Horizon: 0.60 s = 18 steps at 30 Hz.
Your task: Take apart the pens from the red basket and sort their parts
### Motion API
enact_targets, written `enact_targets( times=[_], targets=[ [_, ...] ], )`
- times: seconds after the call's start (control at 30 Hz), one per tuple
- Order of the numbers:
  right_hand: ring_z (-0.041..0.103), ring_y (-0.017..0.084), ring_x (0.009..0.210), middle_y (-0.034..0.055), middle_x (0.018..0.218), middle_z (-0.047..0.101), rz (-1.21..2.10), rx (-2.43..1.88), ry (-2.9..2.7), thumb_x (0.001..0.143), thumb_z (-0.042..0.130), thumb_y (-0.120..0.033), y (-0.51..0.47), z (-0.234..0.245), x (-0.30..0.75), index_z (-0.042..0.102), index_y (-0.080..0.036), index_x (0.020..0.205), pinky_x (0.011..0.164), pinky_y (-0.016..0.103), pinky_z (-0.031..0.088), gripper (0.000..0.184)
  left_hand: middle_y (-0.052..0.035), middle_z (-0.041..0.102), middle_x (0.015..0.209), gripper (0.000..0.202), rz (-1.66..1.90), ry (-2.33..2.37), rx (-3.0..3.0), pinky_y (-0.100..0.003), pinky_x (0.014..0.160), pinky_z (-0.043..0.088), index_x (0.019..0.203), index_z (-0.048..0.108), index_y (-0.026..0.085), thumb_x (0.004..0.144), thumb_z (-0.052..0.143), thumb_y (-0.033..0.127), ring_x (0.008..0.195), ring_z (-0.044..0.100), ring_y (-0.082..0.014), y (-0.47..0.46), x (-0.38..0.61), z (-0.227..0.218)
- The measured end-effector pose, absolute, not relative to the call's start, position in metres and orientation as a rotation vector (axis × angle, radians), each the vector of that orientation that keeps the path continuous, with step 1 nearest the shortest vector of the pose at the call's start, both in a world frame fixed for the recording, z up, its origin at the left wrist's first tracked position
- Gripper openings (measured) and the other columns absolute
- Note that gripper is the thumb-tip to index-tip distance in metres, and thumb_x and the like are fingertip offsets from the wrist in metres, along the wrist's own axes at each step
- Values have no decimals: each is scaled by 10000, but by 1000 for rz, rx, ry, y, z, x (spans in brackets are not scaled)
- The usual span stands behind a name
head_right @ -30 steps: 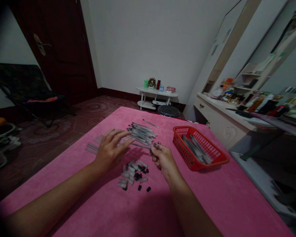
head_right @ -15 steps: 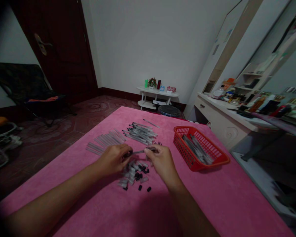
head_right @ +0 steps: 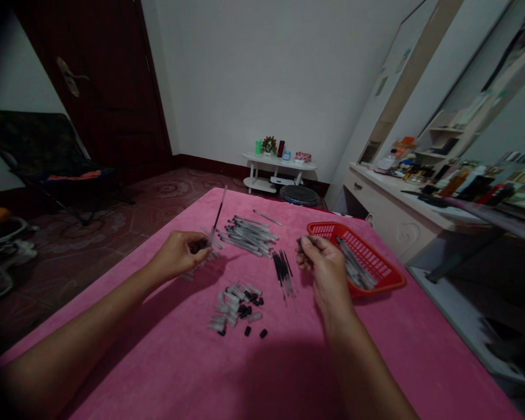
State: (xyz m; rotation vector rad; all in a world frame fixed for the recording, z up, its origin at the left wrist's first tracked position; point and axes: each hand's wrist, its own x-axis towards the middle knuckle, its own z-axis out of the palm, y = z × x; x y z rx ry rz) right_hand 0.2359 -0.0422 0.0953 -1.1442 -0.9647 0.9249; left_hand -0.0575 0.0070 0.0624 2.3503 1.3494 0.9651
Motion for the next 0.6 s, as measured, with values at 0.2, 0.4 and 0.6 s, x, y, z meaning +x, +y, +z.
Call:
enact_targets(
  times=[0.2,0.4,0.6],
  targets=[
    [570,99,557,43,888,670,1260,-1125,-1273,669,760,-382,-60,84,190,618,-180,1132,453,202,421,525,-35,615,619,135,593,1228,2763,-254,515,297,661,597,172,760,519,218,551,537,-142,-27,-30,73],
    [567,128,512,40,606,638,1244,-1210,-1338,711,715,-457,-60,76,182,692,-119,795,469,227,433,349,-91,684,735,110,352,1182,2876,-289,529,364,770,630,173,734,534,211,623,626,-209,-47,-14,71],
    [540,101,515,30,687,644,852,-1124,-1060,656,760,-454,-50,106,230,654,-181,732,449,208,441,302,-77,660,652,68,485,1182,2704,-271,529,388,683,621,168,701,558,184,589,611,-186,-38,-21,69]
  ],
)
